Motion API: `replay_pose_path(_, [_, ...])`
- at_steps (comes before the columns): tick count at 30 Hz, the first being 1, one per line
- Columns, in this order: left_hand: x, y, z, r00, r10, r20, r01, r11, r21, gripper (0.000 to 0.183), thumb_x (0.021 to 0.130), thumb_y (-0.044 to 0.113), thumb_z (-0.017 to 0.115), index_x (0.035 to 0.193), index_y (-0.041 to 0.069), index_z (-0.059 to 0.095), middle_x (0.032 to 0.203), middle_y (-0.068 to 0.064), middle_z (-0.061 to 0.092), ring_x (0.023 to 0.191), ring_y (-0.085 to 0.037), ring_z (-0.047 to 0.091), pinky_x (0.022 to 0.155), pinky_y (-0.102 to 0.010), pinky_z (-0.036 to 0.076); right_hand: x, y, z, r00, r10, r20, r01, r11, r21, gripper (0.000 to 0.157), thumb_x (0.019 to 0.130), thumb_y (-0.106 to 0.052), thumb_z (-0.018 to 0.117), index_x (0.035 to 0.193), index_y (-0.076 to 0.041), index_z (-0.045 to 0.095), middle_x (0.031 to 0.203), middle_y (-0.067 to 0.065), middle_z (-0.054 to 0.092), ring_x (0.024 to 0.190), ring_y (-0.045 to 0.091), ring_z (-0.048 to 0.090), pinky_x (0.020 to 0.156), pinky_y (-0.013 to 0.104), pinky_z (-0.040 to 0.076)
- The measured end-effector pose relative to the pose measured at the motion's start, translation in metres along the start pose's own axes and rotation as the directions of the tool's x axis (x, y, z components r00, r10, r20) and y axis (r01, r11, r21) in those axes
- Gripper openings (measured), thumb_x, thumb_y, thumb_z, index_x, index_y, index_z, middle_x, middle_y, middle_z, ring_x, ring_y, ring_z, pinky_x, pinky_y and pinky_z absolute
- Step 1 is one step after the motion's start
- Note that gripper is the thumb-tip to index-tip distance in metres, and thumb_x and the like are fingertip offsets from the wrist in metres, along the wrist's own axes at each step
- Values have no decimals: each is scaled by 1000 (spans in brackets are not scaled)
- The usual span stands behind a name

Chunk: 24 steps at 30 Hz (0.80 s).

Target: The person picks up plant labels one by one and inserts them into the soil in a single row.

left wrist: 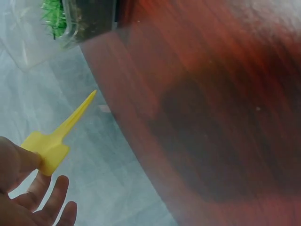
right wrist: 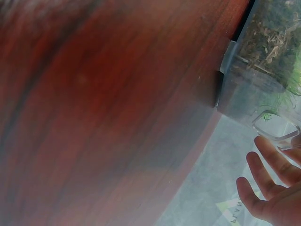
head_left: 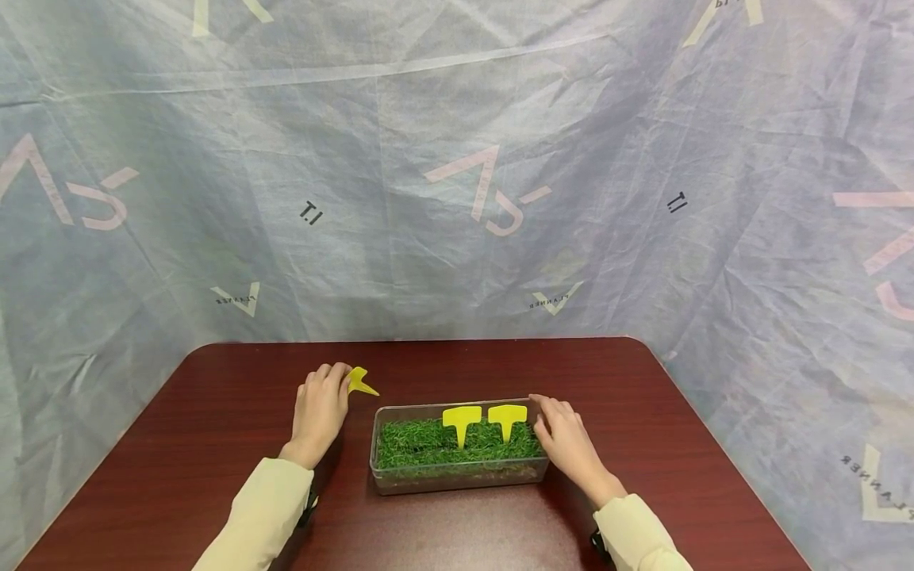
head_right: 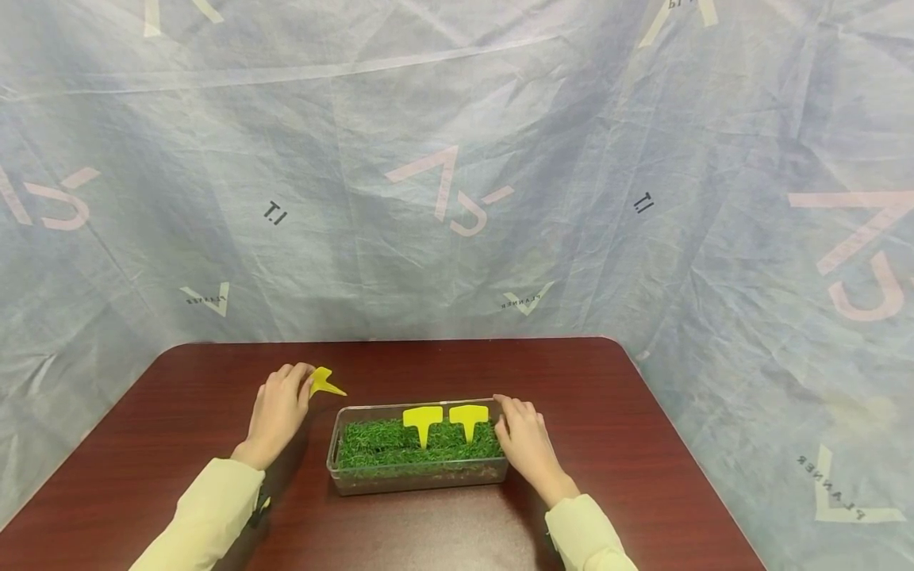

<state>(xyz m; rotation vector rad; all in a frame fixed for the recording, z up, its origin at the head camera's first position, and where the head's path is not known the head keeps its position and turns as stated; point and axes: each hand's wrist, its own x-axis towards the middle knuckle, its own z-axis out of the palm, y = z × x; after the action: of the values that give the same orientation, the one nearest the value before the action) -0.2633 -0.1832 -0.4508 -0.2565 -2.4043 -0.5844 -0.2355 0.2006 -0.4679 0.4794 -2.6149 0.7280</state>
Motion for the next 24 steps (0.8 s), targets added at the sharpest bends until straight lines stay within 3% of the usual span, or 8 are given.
replay_pose_path(12, [9,17,-13,990,104,-99,-104,995,-1,13,89,0,69,102,1,66,89,-13,60,85,-37,56,71,-50,43,-1,2,3,1000,-12,-16,12,1000,-6,35,91,-1,56,125,1,60,80,-5,52,85,22,50,71,40,35])
replay_pose_path(24, [16,55,-26,973,196,-121,-201,979,-27,15,87,0,71,101,4,68,87,-9,59,84,-34,55,77,-50,43,-2,1,2,997,-50,-54,50,999,-1,34,89,-1,55,123,1,61,80,-5,53,84,23,51,69,41,36])
